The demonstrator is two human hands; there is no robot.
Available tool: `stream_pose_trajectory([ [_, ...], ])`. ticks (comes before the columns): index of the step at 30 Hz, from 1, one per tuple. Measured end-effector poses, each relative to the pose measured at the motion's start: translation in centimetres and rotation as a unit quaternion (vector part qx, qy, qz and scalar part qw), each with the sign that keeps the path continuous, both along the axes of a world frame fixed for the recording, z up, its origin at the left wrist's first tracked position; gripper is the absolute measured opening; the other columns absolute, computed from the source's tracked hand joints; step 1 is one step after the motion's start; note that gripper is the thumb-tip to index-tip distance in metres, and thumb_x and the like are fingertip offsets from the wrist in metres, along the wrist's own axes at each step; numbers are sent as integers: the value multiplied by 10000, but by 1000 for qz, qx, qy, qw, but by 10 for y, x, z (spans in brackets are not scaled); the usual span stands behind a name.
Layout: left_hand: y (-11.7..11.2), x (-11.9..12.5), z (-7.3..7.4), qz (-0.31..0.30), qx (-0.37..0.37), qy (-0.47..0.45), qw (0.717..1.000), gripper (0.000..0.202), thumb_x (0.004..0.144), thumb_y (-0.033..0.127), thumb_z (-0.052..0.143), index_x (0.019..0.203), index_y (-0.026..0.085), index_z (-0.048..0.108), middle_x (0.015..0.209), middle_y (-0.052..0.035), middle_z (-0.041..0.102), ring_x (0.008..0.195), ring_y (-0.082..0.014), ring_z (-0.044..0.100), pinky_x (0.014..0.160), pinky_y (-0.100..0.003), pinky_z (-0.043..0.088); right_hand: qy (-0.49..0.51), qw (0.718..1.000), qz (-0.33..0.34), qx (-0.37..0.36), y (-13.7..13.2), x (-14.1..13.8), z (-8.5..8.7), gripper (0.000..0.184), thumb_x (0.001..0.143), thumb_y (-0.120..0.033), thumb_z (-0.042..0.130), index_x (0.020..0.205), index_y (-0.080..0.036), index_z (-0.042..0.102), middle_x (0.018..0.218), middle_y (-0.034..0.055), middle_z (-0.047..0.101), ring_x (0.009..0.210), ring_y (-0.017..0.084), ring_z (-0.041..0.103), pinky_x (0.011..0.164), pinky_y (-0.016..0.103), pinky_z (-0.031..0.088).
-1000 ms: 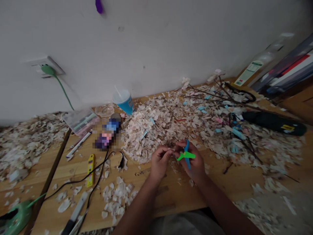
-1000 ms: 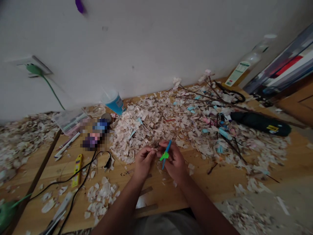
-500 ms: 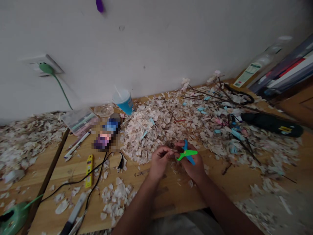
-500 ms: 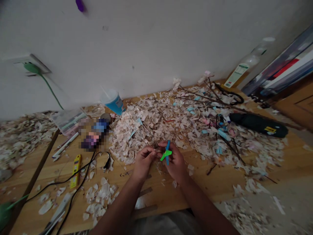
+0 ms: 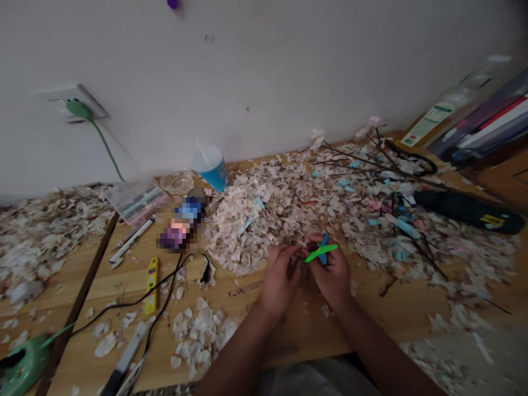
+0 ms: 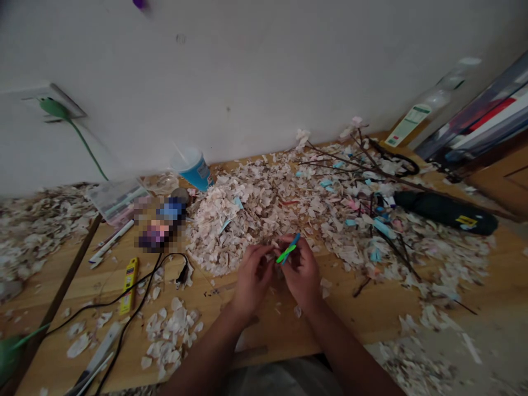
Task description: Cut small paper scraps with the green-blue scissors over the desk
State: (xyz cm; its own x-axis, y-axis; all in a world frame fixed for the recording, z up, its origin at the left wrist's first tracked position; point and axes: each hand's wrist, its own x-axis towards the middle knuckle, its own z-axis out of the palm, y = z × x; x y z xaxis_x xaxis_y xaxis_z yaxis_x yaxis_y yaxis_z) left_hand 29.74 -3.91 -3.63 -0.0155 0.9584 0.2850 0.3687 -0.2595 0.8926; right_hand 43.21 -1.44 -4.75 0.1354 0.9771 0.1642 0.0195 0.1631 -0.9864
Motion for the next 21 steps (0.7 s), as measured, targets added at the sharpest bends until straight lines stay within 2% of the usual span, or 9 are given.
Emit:
stream_pose_trajectory([
  [3,-1,1,-4,-20,28,19,999,433,924,118,526,1332,249,583,1257,-121,598,1179,-225,570,999,-411,496,-16,1000,4,12,-3,0,0,301,838,-301,733,1127,-283,652,1118,47,690,974,188,703,844,329,610],
  [6,0,1,-5,-19,10,-3,1000,437,911,100,530,1314,252,605,1261,-114,621,1182,-223,590,1005,-407,502,-31,999,23,27,-4,-1,1,325,843,-290,734,1156,-296,644,1159,47,677,1017,196,696,879,341,604],
  [9,1,0,-1,-15,-23,-47,998,430,884,100,566,1274,265,646,1231,-98,668,1146,-222,627,994,-391,507,-31,997,41,48,-5,-2,2,330,850,-297,732,1166,-299,637,1183,56,677,1062,216,684,929,378,589],
  [14,2,-2,6,25,-81,-100,991,251,928,226,576,1114,268,740,1056,-77,738,970,-211,678,877,-350,523,-54,997,40,49,-6,-1,0,310,856,-330,724,1149,-286,631,1169,71,683,1058,235,678,905,405,596],
  [18,4,-7,9,68,-70,-125,987,197,919,251,610,1022,262,778,1005,-78,724,960,-208,656,879,-338,505,-79,995,50,45,-5,0,-2,315,855,-310,722,1158,-291,636,1172,65,669,1058,222,665,923,393,582],
  [21,4,-6,8,64,-70,-126,987,207,914,255,624,1037,282,788,1006,-81,694,973,-209,634,887,-333,495,-59,996,54,43,-4,-1,0,290,850,-308,727,1129,-293,649,1150,56,667,1082,221,658,925,379,579],
])
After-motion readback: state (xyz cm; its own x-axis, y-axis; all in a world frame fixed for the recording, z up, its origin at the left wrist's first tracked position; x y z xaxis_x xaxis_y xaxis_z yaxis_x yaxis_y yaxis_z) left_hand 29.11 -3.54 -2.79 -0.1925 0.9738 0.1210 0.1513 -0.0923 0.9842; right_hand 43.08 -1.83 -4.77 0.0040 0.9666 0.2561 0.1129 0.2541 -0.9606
